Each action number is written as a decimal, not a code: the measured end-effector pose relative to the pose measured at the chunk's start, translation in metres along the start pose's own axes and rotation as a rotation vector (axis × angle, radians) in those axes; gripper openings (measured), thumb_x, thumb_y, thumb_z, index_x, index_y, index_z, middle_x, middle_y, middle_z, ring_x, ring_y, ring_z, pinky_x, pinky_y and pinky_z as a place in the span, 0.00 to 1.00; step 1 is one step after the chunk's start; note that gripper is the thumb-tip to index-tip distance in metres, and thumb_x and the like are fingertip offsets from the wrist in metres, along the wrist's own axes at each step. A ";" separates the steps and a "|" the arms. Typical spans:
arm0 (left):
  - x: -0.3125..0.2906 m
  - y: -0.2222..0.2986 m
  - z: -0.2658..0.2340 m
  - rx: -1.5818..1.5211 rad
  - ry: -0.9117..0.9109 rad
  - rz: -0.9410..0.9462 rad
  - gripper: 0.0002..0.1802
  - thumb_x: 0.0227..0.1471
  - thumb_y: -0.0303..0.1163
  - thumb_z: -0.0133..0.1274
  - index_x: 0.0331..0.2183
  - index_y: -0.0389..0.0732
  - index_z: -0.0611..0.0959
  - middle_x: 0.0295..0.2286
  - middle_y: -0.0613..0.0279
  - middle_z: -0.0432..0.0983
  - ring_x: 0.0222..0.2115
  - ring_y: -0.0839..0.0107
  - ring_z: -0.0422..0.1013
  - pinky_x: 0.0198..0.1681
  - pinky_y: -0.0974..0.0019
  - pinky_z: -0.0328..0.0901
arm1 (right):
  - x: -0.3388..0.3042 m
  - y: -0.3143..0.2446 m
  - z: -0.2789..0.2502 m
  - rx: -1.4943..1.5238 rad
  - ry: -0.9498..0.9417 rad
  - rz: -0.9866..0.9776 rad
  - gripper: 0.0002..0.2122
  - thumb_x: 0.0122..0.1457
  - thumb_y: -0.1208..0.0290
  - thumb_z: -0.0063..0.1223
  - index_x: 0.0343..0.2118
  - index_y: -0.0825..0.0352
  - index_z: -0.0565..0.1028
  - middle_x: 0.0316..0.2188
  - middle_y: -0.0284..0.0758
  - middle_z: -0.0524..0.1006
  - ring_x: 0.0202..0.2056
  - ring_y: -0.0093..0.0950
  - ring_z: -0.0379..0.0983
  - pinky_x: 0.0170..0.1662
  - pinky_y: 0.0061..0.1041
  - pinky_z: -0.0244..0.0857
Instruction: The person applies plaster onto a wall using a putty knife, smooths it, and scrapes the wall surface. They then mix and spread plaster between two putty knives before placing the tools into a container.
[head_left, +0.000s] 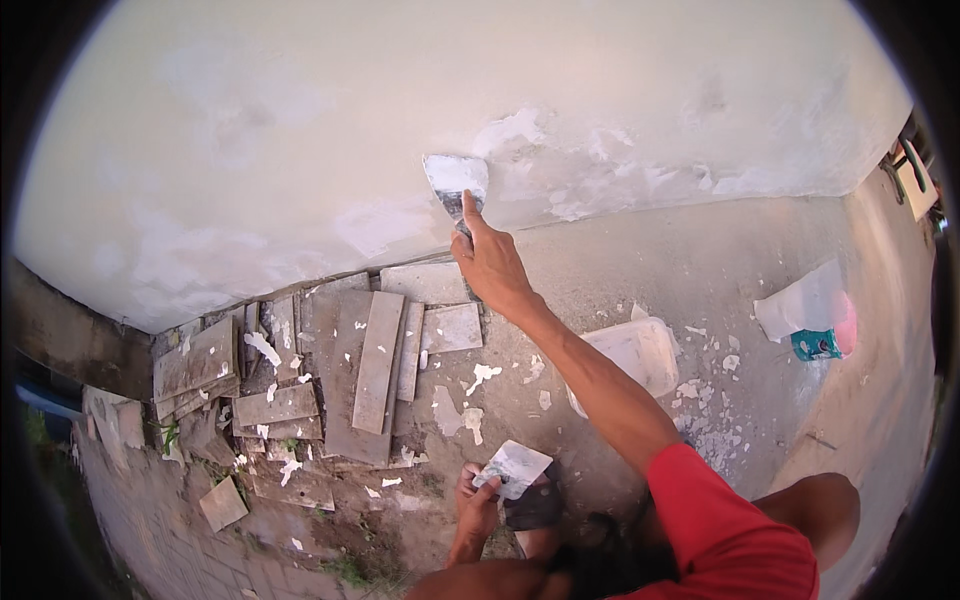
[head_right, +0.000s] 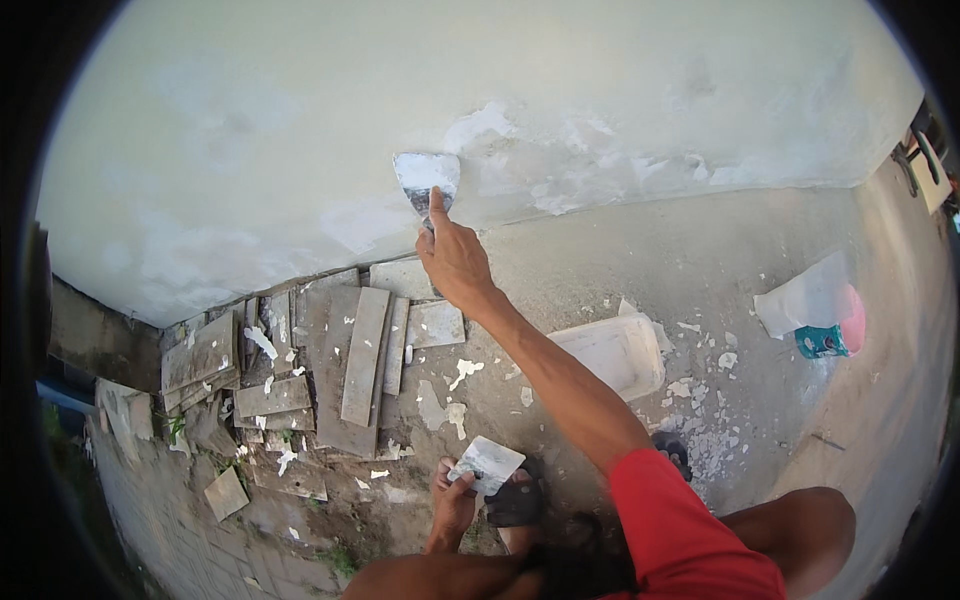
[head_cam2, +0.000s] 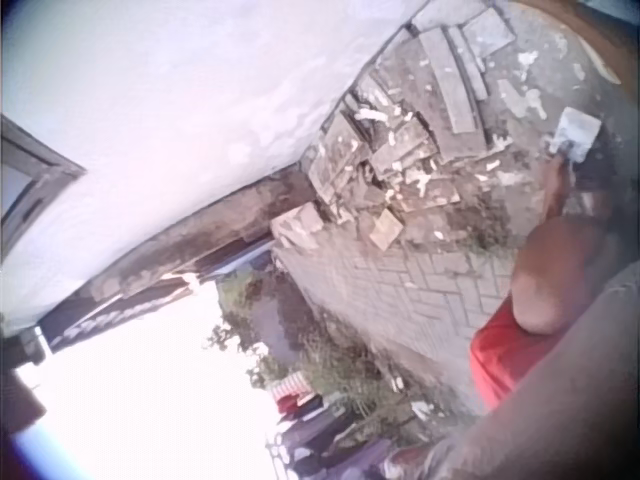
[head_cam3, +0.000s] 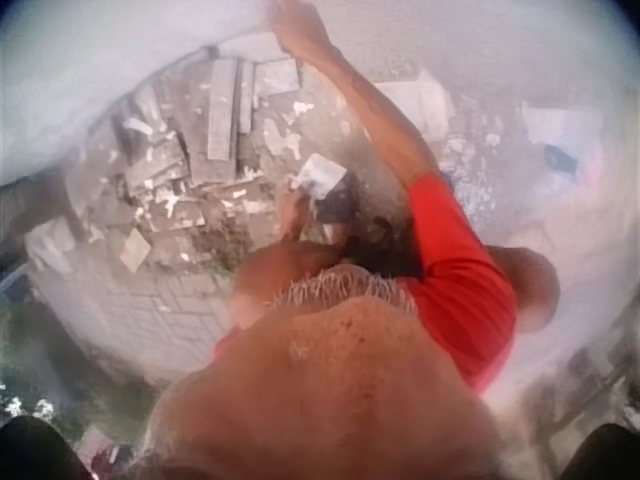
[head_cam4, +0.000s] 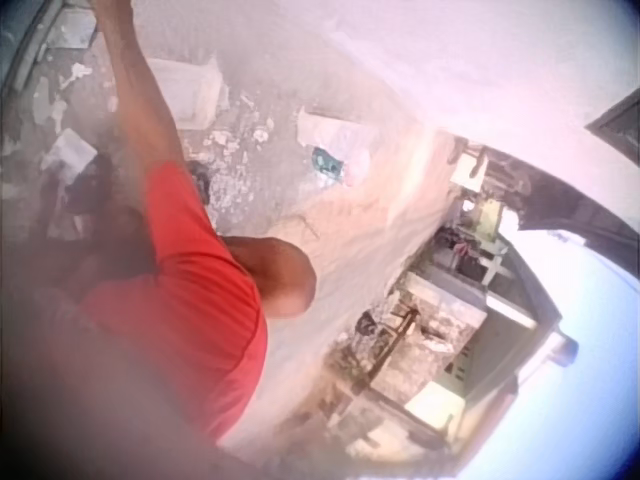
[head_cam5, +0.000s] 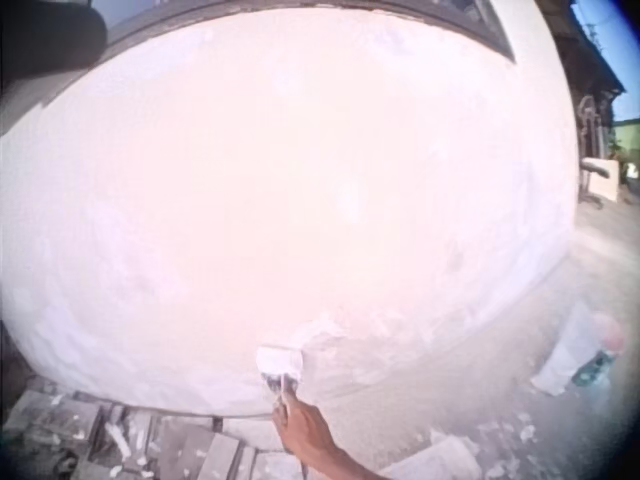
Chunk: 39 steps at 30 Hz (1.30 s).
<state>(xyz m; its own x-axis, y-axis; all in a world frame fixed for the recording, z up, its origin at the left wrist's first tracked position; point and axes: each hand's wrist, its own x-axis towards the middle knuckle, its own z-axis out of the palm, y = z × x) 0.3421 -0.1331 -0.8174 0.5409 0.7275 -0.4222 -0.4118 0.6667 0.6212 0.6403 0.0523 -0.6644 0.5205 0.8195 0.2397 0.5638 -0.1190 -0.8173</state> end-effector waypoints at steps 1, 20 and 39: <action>-0.001 0.001 0.009 -0.018 0.007 -0.001 0.15 0.49 0.19 0.58 0.35 0.46 0.70 0.31 0.65 0.75 0.32 0.74 0.73 0.37 0.69 0.69 | 0.002 0.002 -0.014 -0.011 -0.001 -0.017 0.32 0.63 0.69 0.45 0.66 0.75 0.48 0.19 0.44 0.74 0.23 0.34 0.73 0.32 0.34 0.66; 0.022 0.022 0.079 -0.046 -0.033 -0.069 0.14 0.56 0.22 0.53 0.44 0.38 0.71 0.36 0.60 0.77 0.37 0.70 0.76 0.43 0.62 0.73 | -0.059 -0.027 -0.293 -0.819 -0.673 0.084 0.22 0.65 0.64 0.44 0.56 0.74 0.65 0.37 0.52 0.78 0.45 0.46 0.74 0.48 0.44 0.66; 0.082 0.010 0.218 0.318 -0.183 -0.151 0.17 0.57 0.27 0.56 0.46 0.38 0.71 0.35 0.63 0.77 0.34 0.77 0.76 0.38 0.70 0.73 | -0.273 0.124 -0.251 0.740 -0.160 0.481 0.15 0.64 0.68 0.49 0.48 0.74 0.75 0.27 0.33 0.76 0.26 0.17 0.67 0.30 0.18 0.62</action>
<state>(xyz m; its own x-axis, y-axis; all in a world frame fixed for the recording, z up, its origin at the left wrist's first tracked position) 0.5422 -0.1022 -0.7015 0.7117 0.5648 -0.4177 -0.0853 0.6596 0.7467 0.7288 -0.3268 -0.6992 0.4672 0.8491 -0.2466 -0.2783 -0.1235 -0.9525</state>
